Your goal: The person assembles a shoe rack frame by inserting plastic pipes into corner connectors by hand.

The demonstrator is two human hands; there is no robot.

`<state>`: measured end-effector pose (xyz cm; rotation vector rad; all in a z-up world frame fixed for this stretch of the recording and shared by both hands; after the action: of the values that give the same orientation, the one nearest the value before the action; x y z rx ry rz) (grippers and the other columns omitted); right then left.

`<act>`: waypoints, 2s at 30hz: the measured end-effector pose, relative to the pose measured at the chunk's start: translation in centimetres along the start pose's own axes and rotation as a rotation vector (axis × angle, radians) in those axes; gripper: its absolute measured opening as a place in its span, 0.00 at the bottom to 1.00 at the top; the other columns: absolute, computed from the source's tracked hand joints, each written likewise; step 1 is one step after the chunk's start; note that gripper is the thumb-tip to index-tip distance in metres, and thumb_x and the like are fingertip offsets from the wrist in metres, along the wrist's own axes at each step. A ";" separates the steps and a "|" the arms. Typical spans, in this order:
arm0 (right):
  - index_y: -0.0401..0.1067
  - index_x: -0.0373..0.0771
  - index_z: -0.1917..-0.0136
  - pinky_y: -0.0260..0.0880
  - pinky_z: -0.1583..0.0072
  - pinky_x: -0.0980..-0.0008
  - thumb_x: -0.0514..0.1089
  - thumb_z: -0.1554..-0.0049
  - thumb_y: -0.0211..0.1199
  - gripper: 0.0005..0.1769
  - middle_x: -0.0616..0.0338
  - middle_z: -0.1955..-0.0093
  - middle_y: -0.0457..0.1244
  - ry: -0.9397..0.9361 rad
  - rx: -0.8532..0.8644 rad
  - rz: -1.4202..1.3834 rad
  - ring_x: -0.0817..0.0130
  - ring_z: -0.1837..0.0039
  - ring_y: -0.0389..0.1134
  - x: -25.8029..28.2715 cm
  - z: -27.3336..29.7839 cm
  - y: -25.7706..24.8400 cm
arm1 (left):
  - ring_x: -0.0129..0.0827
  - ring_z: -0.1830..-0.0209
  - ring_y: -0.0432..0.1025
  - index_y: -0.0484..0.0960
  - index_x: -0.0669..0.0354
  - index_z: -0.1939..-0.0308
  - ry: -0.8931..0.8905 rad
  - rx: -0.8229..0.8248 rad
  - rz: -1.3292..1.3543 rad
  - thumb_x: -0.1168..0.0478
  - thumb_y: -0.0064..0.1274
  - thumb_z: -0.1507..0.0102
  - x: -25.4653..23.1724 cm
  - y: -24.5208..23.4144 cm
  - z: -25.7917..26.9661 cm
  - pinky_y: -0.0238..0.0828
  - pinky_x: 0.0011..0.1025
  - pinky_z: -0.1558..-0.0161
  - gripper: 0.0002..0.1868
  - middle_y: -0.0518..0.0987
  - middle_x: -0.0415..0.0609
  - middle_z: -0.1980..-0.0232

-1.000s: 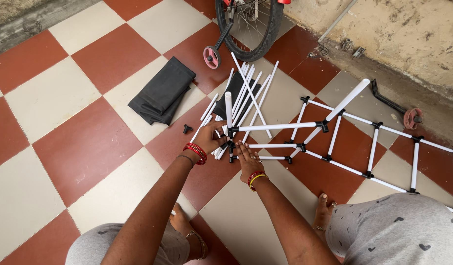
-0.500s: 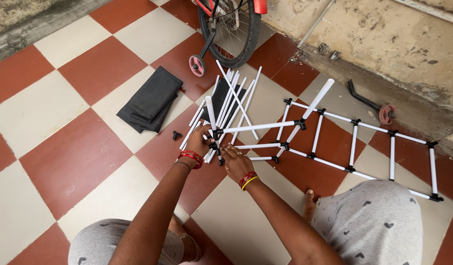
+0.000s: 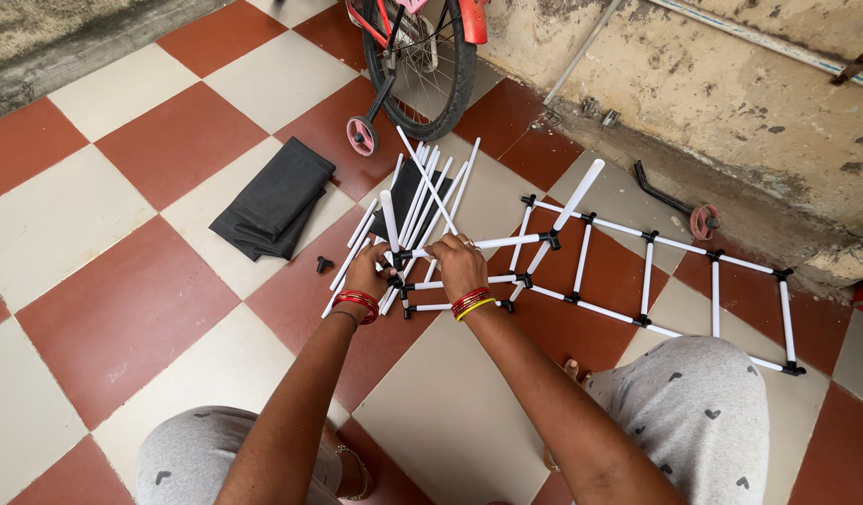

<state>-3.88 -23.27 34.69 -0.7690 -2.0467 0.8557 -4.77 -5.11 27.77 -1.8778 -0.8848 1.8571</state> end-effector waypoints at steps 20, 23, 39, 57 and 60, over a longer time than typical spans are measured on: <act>0.78 0.40 0.61 0.76 0.48 0.62 0.32 0.47 0.63 0.06 0.55 0.53 0.67 0.084 0.175 0.222 0.57 0.49 0.72 -0.6 -2.8 4.0 | 0.29 0.66 0.76 0.85 0.65 0.60 0.052 -0.190 0.192 0.67 0.63 0.40 -5.3 -11.7 -1.0 0.78 0.30 0.64 0.07 0.76 0.49 0.55; 0.77 0.39 0.61 0.77 0.48 0.64 0.31 0.49 0.63 0.06 0.55 0.52 0.67 0.078 0.183 0.242 0.58 0.48 0.72 -0.5 -2.6 3.7 | 0.25 0.64 0.79 0.83 0.65 0.59 0.056 -0.224 0.302 0.68 0.60 0.39 -8.3 -13.9 -1.5 0.81 0.26 0.63 0.05 0.75 0.45 0.53; 0.77 0.40 0.60 0.77 0.47 0.66 0.31 0.46 0.60 0.07 0.56 0.51 0.66 0.062 0.186 0.209 0.60 0.48 0.72 -0.2 -2.4 3.4 | 0.23 0.67 0.79 0.83 0.64 0.57 0.061 -0.140 0.178 0.63 0.63 0.38 -16.4 -15.0 -2.9 0.78 0.24 0.65 0.09 0.86 0.47 0.64; 0.79 0.38 0.59 0.78 0.49 0.68 0.29 0.47 0.63 0.07 0.53 0.51 0.68 0.087 0.261 0.257 0.61 0.48 0.73 0.3 -3.0 3.1 | 0.25 0.70 0.81 0.84 0.64 0.61 0.080 -0.187 0.029 0.63 0.69 0.44 -17.7 -15.2 -2.8 0.79 0.24 0.67 0.12 0.86 0.48 0.67; 0.79 0.37 0.60 0.78 0.48 0.68 0.28 0.49 0.64 0.07 0.53 0.50 0.68 0.081 0.261 0.295 0.60 0.47 0.73 0.2 -3.1 3.4 | 0.24 0.68 0.81 0.85 0.64 0.61 0.090 -0.199 0.038 0.63 0.68 0.44 -17.7 -15.3 -2.7 0.79 0.23 0.65 0.11 0.87 0.48 0.66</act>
<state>-0.65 -20.17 33.56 -0.9538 -1.7312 1.2088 -3.88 -4.69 51.30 -2.0915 -1.0430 1.7453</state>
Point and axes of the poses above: each hand's wrist, its own z-axis away from the middle knuckle, its own y-axis out of the palm, x = y × z, the point moved 10 cm from there along -z, towards the middle knuckle
